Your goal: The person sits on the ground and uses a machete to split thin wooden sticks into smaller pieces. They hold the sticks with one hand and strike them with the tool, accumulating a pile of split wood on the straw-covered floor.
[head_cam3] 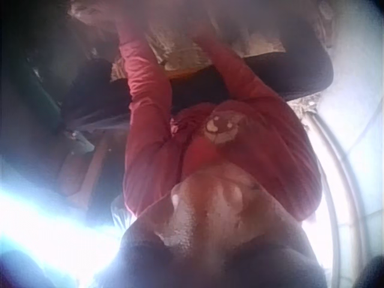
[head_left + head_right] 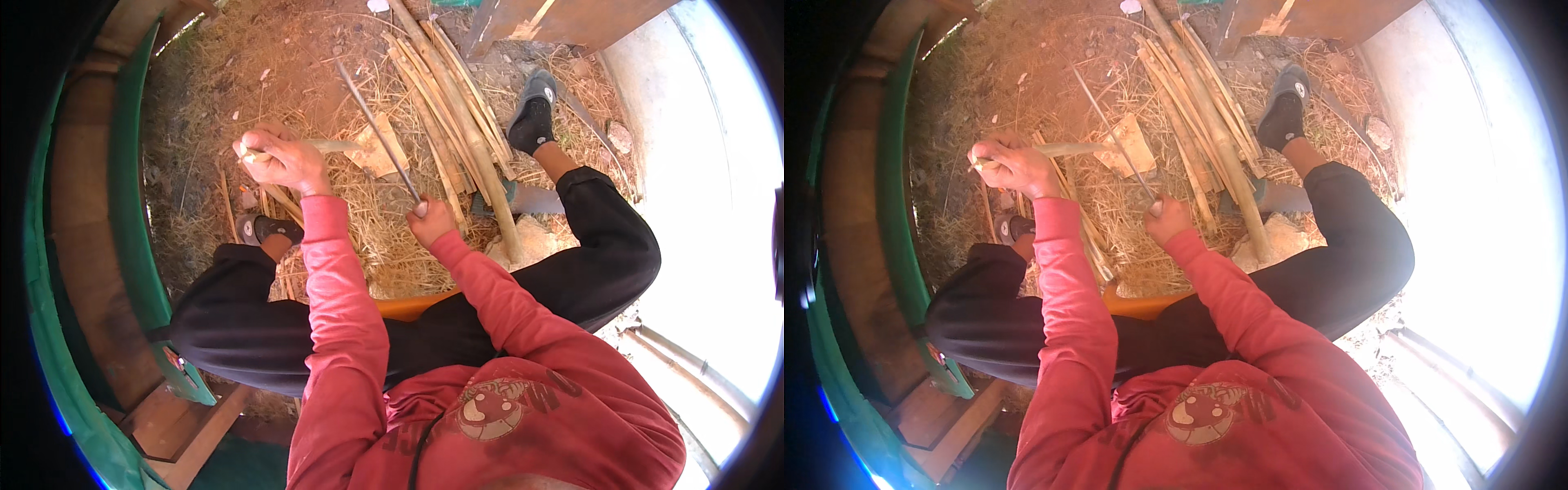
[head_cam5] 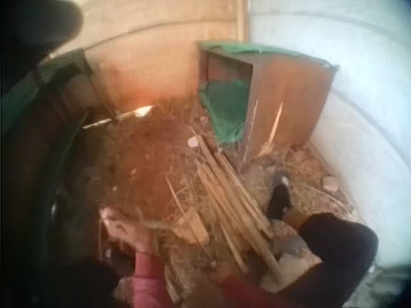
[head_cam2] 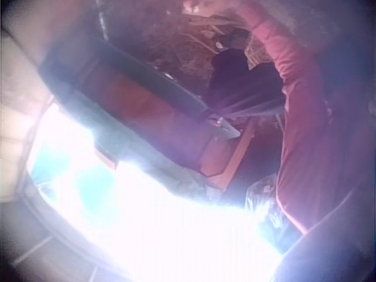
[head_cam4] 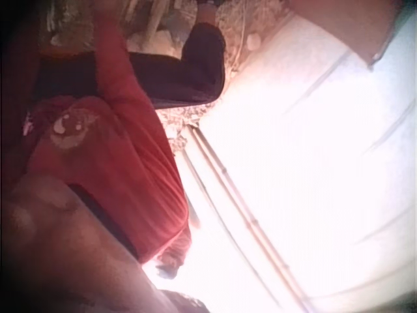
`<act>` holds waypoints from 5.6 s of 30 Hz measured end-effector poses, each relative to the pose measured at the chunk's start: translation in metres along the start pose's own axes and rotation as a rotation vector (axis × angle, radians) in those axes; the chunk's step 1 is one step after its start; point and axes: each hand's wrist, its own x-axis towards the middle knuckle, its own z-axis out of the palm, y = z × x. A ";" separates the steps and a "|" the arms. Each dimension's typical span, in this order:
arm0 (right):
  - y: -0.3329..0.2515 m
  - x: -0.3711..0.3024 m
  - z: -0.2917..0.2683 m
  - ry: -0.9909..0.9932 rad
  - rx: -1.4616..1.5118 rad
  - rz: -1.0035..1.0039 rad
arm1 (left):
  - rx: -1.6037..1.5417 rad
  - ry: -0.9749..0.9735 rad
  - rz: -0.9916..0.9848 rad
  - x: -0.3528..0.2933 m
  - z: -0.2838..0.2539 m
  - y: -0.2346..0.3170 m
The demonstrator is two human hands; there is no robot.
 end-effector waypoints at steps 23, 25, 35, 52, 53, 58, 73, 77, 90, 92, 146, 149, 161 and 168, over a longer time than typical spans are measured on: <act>0.071 0.016 0.026 -0.273 -0.436 0.148 | -0.258 0.136 -0.110 0.013 -0.001 0.004; 0.080 0.023 0.030 -0.313 -0.078 0.337 | -0.315 0.114 -0.145 0.011 0.002 0.004; 0.021 0.014 0.022 0.125 0.193 -0.029 | -0.341 0.081 -0.121 0.014 -0.006 -0.003; 0.007 0.019 0.019 0.083 0.136 -0.176 | -0.333 -0.004 -0.128 0.013 -0.009 -0.006; 0.022 0.017 0.023 -0.061 -0.089 -0.128 | -0.296 0.030 -0.123 0.012 -0.007 -0.004; 0.084 0.026 0.050 -0.271 -0.389 0.291 | -0.293 0.105 -0.096 0.023 0.002 -0.004; 0.056 0.022 0.041 -0.095 -0.247 0.174 | -0.275 0.138 -0.146 0.016 -0.002 -0.006; 0.095 0.025 0.030 -0.434 -0.513 0.195 | -0.299 0.149 -0.130 0.022 -0.013 -0.015; 0.066 0.026 0.044 -0.175 -0.201 0.229 | -0.352 0.102 -0.159 0.028 -0.018 -0.018; 0.079 0.026 0.038 -0.386 -0.428 0.371 | -0.344 0.089 -0.149 0.032 -0.020 -0.021; 0.024 0.075 -0.046 0.178 0.682 0.151 | 1.057 -0.809 -0.589 -0.063 -0.165 -0.246; 0.018 0.077 -0.067 0.302 0.779 0.208 | 1.088 -0.922 -0.361 -0.109 -0.106 -0.196; 0.003 0.072 -0.107 0.483 0.925 0.252 | 0.655 -1.278 -0.792 -0.343 0.044 -0.068; 0.011 0.072 -0.116 0.500 0.986 0.225 | 0.679 -1.251 -0.857 -0.311 0.054 -0.039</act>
